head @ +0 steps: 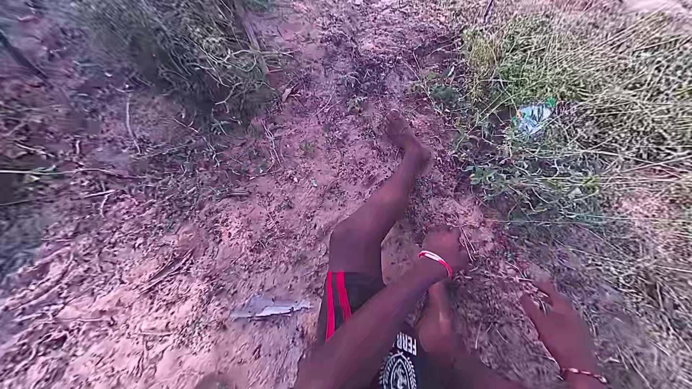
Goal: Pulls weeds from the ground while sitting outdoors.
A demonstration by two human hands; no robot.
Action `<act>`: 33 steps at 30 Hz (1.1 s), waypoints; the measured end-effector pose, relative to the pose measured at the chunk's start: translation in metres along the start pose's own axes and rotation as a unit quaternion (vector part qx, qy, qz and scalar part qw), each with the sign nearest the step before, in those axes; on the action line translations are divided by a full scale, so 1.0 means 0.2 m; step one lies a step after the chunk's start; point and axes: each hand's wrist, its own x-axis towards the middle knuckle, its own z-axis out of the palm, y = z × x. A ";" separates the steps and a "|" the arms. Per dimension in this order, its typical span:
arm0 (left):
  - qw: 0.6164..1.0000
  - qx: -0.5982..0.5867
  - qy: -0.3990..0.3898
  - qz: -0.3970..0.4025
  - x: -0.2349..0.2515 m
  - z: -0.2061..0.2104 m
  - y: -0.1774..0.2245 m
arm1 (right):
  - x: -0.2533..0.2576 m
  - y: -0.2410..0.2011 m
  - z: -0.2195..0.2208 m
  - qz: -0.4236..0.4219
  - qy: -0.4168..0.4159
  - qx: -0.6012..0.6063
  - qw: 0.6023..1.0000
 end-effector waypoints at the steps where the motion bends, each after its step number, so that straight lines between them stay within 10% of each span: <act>1: 0.999 0.036 -0.035 0.010 0.00 0.07 0.00 | -0.06 0.11 -0.05 0.083 -0.045 -0.027 0.995; 7: 0.993 0.107 -0.040 0.025 0.09 0.27 -0.06 | 0.01 0.06 0.06 0.196 -0.270 -0.076 0.940; 15: 0.993 0.114 -0.030 0.028 0.16 0.32 -0.12 | 0.04 0.05 0.21 0.157 -0.020 0.269 0.950; 22: 0.998 -0.022 -0.043 0.032 0.20 0.29 -0.13 | 0.28 0.03 0.36 0.084 -0.098 0.077 0.989; 27: 0.985 -0.174 0.015 -0.013 0.24 0.29 -0.17 | 0.34 -0.17 0.36 0.092 -0.018 0.199 0.975; 33: 0.975 -0.192 0.110 -0.024 0.25 0.25 -0.18 | 0.58 -0.35 0.49 0.054 -0.110 -0.062 0.991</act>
